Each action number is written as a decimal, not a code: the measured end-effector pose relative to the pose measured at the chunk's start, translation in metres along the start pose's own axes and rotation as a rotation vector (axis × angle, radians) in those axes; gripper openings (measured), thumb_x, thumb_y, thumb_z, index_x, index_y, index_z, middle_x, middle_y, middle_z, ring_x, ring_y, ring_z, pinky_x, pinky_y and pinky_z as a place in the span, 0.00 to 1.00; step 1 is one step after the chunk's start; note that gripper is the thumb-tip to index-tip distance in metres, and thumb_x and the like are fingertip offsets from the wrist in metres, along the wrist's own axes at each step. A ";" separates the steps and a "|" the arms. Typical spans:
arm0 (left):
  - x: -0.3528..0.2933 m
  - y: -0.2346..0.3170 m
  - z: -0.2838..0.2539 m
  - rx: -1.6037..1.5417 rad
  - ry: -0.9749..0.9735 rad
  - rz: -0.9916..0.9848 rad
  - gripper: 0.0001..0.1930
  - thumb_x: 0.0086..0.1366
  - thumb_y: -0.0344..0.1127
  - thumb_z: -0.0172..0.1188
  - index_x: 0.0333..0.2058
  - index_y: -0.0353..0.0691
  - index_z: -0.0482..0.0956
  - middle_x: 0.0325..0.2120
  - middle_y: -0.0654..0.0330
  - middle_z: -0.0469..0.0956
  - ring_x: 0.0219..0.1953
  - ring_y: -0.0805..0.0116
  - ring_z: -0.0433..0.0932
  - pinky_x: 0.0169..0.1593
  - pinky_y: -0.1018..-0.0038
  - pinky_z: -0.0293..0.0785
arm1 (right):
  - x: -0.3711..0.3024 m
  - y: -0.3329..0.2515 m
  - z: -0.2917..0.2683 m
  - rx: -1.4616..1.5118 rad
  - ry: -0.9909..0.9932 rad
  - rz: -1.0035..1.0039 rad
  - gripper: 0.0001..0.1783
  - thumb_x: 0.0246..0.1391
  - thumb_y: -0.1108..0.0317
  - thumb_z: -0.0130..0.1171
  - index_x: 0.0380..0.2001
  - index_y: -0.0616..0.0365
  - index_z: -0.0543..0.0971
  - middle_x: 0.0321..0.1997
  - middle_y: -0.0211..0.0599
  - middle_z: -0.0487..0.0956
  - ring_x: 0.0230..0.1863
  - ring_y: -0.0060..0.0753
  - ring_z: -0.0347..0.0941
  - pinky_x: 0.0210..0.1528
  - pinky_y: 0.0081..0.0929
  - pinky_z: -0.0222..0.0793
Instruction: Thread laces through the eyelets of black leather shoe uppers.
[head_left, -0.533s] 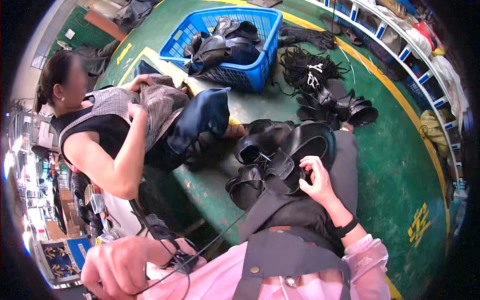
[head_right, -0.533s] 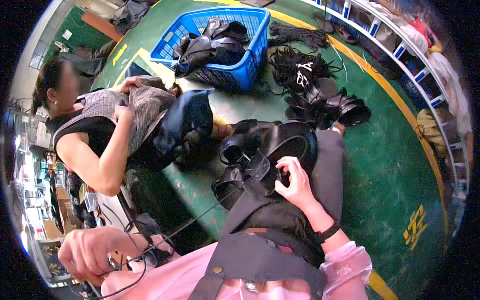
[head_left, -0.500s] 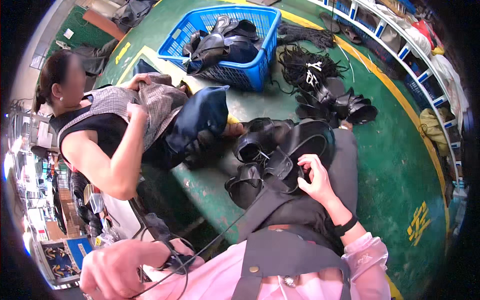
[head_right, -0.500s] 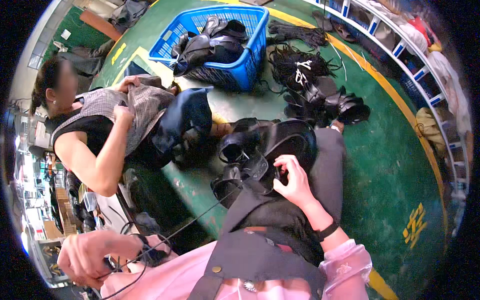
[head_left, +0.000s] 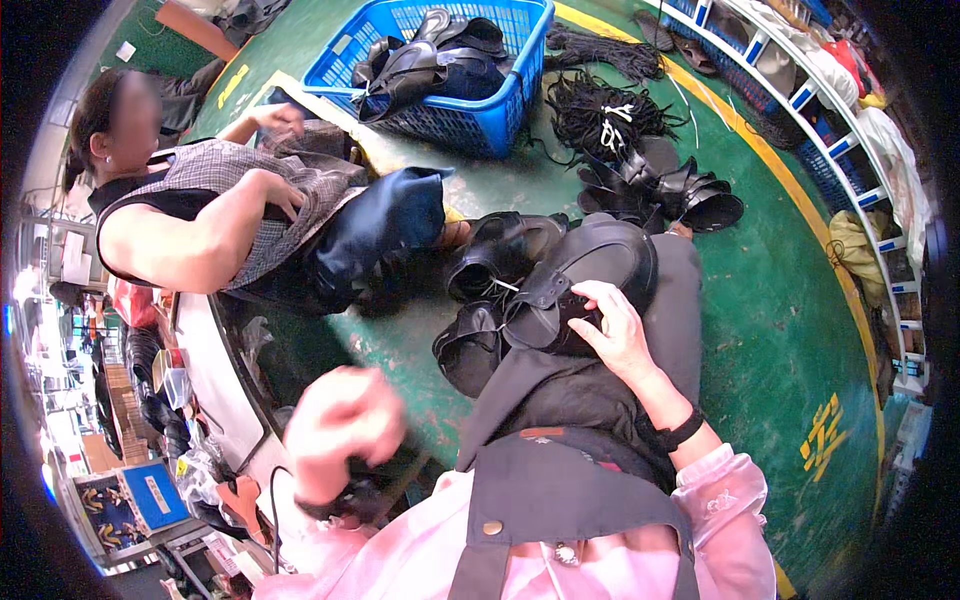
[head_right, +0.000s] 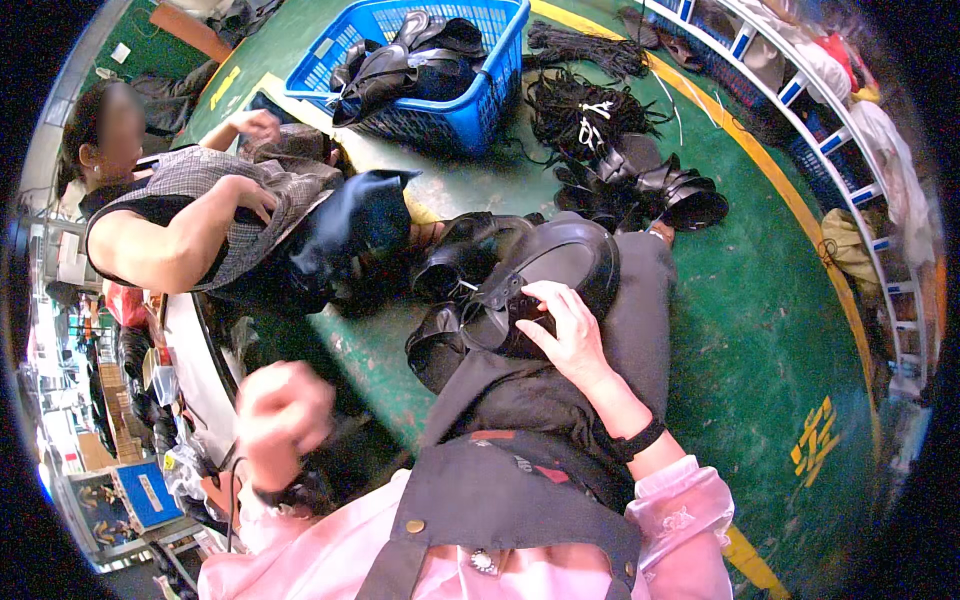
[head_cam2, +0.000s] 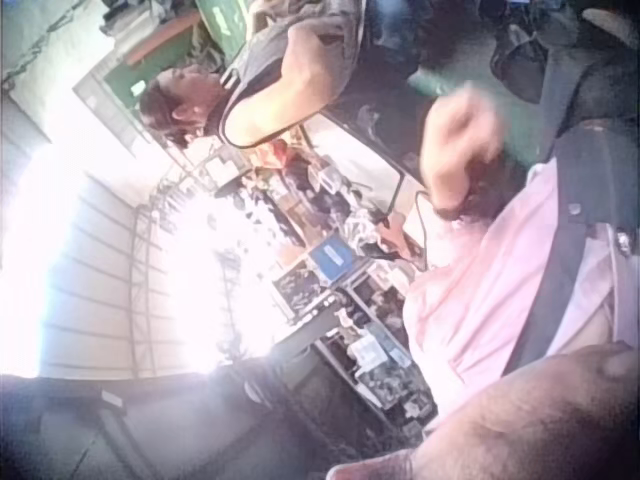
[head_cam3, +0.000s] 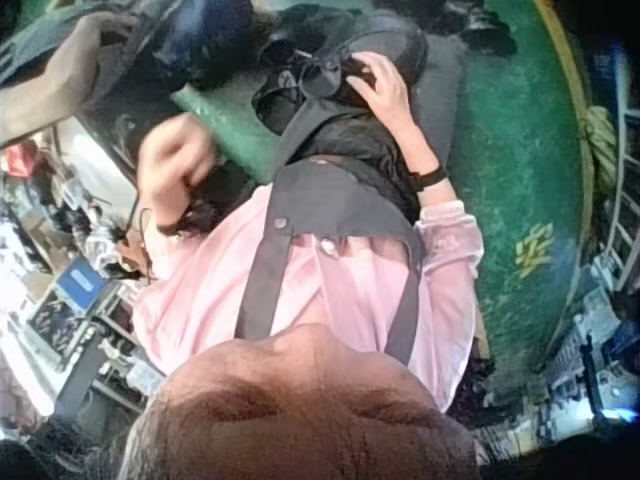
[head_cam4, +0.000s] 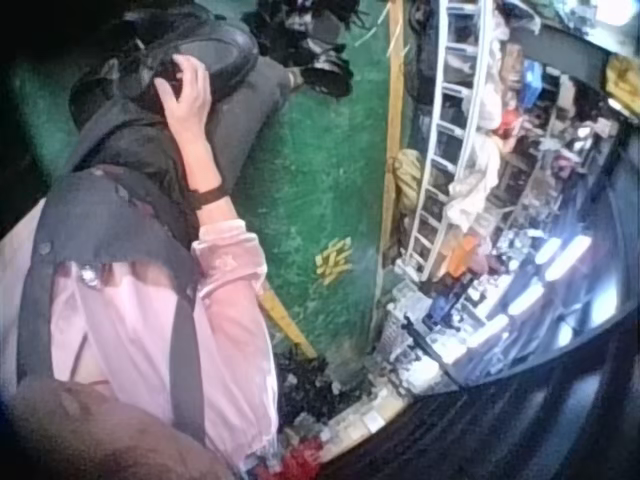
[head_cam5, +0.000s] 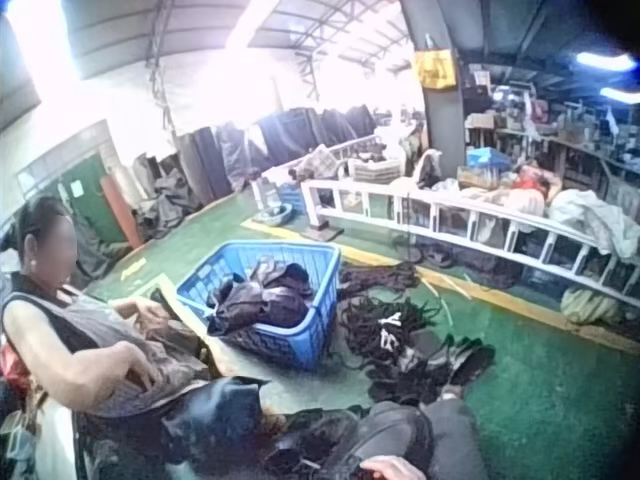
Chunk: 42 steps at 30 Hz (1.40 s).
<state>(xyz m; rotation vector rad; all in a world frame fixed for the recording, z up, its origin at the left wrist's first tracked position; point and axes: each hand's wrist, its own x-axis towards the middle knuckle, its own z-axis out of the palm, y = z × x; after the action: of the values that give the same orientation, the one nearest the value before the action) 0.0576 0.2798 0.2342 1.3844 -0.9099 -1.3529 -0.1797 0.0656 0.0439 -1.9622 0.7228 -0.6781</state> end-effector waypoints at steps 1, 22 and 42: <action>0.020 -0.022 0.002 0.013 0.107 -0.201 0.10 0.64 0.38 0.56 0.30 0.37 0.72 0.21 0.67 0.69 0.21 0.79 0.67 0.24 0.81 0.61 | 0.000 -0.002 0.002 0.016 -0.018 -0.010 0.18 0.46 0.67 0.63 0.42 0.58 0.76 0.47 0.38 0.75 0.41 0.37 0.72 0.46 0.29 0.70; 0.026 -0.364 -0.030 -0.509 0.362 -0.622 0.32 0.58 0.64 0.55 0.47 0.39 0.75 0.23 0.63 0.72 0.27 0.66 0.72 0.40 0.68 0.73 | 0.000 -0.010 -0.007 -0.165 -0.133 -0.018 0.11 0.48 0.74 0.60 0.38 0.57 0.79 0.48 0.34 0.76 0.42 0.31 0.70 0.28 0.20 0.65; 0.060 -0.332 0.005 -1.310 0.573 -0.086 0.21 0.58 0.24 0.60 0.51 0.41 0.72 0.48 0.59 0.76 0.52 0.61 0.74 0.59 0.61 0.67 | 0.007 -0.008 0.004 -0.218 -0.128 0.033 0.10 0.47 0.81 0.57 0.34 0.58 0.79 0.45 0.36 0.79 0.33 0.25 0.69 0.28 0.18 0.61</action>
<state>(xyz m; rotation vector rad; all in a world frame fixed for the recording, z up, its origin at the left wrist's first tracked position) 0.0228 0.3082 -0.1004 0.6483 0.4327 -1.1066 -0.1706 0.0662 0.0509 -2.1648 0.7743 -0.4640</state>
